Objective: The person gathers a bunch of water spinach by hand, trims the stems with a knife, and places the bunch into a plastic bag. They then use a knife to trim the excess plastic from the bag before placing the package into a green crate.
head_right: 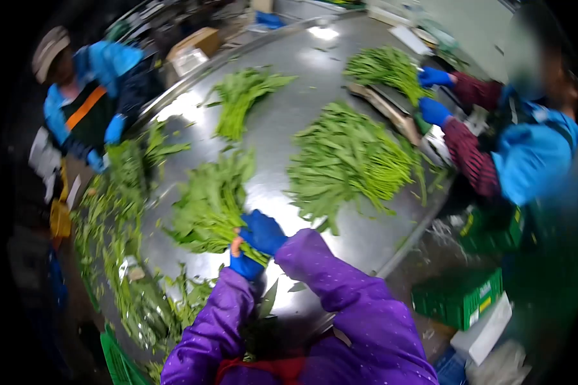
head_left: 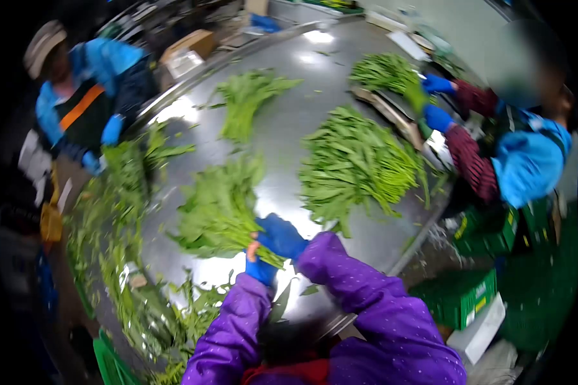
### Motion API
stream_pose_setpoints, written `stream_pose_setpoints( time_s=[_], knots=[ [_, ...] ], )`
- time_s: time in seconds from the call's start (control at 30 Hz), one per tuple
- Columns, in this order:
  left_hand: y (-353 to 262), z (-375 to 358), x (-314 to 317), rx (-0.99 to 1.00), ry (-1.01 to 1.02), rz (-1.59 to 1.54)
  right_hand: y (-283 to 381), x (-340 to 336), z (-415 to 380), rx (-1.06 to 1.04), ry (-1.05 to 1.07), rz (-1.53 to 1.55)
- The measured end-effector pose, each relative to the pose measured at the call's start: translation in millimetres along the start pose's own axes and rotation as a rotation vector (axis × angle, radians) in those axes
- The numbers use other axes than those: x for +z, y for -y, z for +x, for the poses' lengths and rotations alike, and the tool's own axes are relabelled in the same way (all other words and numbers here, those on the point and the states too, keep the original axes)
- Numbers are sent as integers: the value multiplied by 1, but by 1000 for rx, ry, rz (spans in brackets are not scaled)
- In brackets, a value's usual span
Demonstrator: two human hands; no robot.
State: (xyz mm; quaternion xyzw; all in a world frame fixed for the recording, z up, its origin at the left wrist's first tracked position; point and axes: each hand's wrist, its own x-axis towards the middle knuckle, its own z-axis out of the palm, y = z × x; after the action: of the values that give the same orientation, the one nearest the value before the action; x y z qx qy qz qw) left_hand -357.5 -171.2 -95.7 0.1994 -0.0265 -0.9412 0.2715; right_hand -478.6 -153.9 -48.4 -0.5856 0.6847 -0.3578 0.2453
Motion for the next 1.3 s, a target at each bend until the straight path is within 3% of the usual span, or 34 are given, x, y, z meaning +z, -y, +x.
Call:
stream_pose_setpoints(
  time_s=[0.03,0.13,0.17,0.27,0.33,0.4,0.47,0.57,0.6,0.67,0.73,0.8,0.87,0.93,1.13,1.3],
  knots=[
    [0,8,0,-62,37,-129,5,-6,-1,-35,-49,-59],
    [15,14,32,36,156,-139,21,-28,-11,-110,-203,-345],
    [23,17,46,155,128,-18,20,-31,-12,-120,-243,-316],
    [17,35,50,249,159,98,15,-61,-16,-126,-409,-267],
    [5,33,79,265,99,113,-37,-77,-23,-141,-611,-120],
    [-6,37,96,307,108,103,-80,-112,-41,63,-701,-133],
    [-16,49,94,336,213,98,-100,-143,-69,243,-765,-458],
    [-17,79,86,389,84,145,-123,-165,-90,412,-666,-658],
    [-15,93,76,346,60,129,-127,-170,-90,437,-644,-676],
    [-21,124,28,62,71,53,-136,-175,-87,475,-552,-718],
    [-10,135,13,29,-67,91,-146,-177,-78,492,-417,-767],
    [0,140,5,137,-167,91,-150,-166,-78,398,-312,-800],
    [-4,142,1,66,-128,51,-160,-158,-87,296,-228,-826],
    [-8,135,10,10,-98,27,-166,-153,-93,252,-248,-805],
    [-3,140,-6,81,-154,32,-168,-155,-92,242,-214,-848],
    [-1,137,0,82,-162,41,-153,-162,-87,254,-386,-784]
  ],
)
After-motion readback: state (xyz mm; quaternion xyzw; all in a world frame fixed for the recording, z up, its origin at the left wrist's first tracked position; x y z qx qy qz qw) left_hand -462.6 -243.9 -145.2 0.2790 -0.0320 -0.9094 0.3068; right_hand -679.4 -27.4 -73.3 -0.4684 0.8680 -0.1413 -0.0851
